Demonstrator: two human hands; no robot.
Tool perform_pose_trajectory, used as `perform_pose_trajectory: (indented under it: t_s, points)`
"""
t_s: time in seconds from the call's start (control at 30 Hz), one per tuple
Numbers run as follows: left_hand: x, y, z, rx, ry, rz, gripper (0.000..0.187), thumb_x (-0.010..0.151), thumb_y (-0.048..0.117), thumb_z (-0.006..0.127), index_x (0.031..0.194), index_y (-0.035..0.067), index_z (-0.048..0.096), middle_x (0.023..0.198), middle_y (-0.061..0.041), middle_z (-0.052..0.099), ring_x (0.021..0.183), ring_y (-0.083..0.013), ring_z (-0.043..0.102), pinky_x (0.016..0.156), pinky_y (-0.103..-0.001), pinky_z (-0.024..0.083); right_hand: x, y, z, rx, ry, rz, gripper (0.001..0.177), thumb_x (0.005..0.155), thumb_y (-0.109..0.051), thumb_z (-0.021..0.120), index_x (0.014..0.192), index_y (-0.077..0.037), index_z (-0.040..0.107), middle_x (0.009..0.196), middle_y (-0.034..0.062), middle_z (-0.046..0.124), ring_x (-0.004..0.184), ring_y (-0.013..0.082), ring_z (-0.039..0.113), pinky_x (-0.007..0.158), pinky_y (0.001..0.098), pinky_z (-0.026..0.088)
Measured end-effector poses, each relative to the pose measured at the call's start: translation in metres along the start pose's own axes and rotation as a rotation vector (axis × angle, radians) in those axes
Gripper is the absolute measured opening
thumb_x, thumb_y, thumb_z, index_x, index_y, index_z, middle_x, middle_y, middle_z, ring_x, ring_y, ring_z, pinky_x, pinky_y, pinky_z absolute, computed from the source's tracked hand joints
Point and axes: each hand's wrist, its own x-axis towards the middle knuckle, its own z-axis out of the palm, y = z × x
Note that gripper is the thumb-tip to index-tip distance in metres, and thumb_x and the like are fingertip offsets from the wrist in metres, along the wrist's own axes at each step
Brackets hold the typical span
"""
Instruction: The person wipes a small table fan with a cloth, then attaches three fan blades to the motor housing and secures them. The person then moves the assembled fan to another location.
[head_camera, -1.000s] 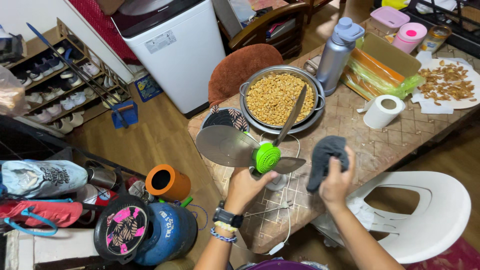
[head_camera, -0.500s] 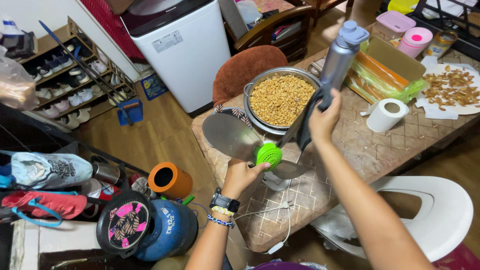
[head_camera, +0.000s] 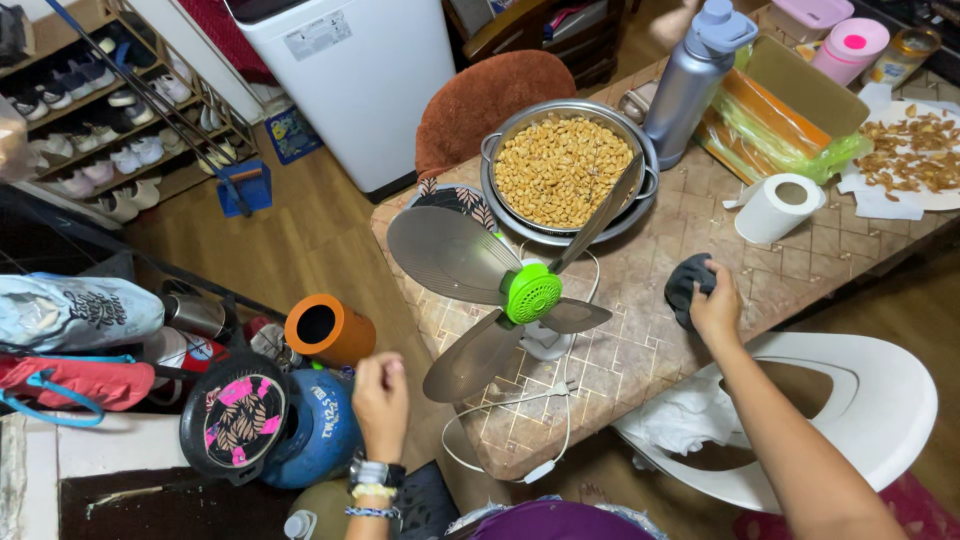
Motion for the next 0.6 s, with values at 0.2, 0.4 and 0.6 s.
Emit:
perform_pose_trajectory:
  t_s: [0.2,0.4,0.6]
  points:
    - [-0.082,-0.056,0.077,0.252,-0.459,0.457,0.028,0.072,0.013,0.078,0.099,0.007,0.075,0.108,-0.018,0.069,0.099,-0.0392,0.063,0.082,-0.051,0.049,-0.045,-0.01,-0.012,-0.445,-0.114,-0.199,0.032,0.095,-0.035,0.062,0.115,-0.011,0.072,0.13,0.0261,0.065,0.111,0.0477,0.061,0.089,0.0527,0.047]
    - [-0.094,-0.048,0.129,0.442,-0.44,0.465,0.022,0.079,0.018,0.074,0.099,0.008,0.069,0.115,-0.014,0.066,0.113,-0.0375,0.061,0.097,-0.051,0.047,-0.067,-0.051,-0.065,-0.197,-0.396,0.189,0.05,0.114,-0.044,0.052,0.11,0.003,0.068,0.108,0.0287,0.068,0.113,0.0424,0.065,0.099,0.0469,0.052]
    - [-0.101,0.001,0.097,0.057,-0.559,0.073,0.017,0.099,0.021,0.068,0.107,0.007,0.068,0.099,-0.015,0.072,0.092,-0.0365,0.068,0.078,-0.045,0.051,-0.103,-0.074,-0.127,0.957,-0.623,0.356,0.054,0.109,-0.037,0.041,0.135,0.009,0.056,0.134,0.0243,0.06,0.126,0.0315,0.055,0.112,0.0395,0.039]
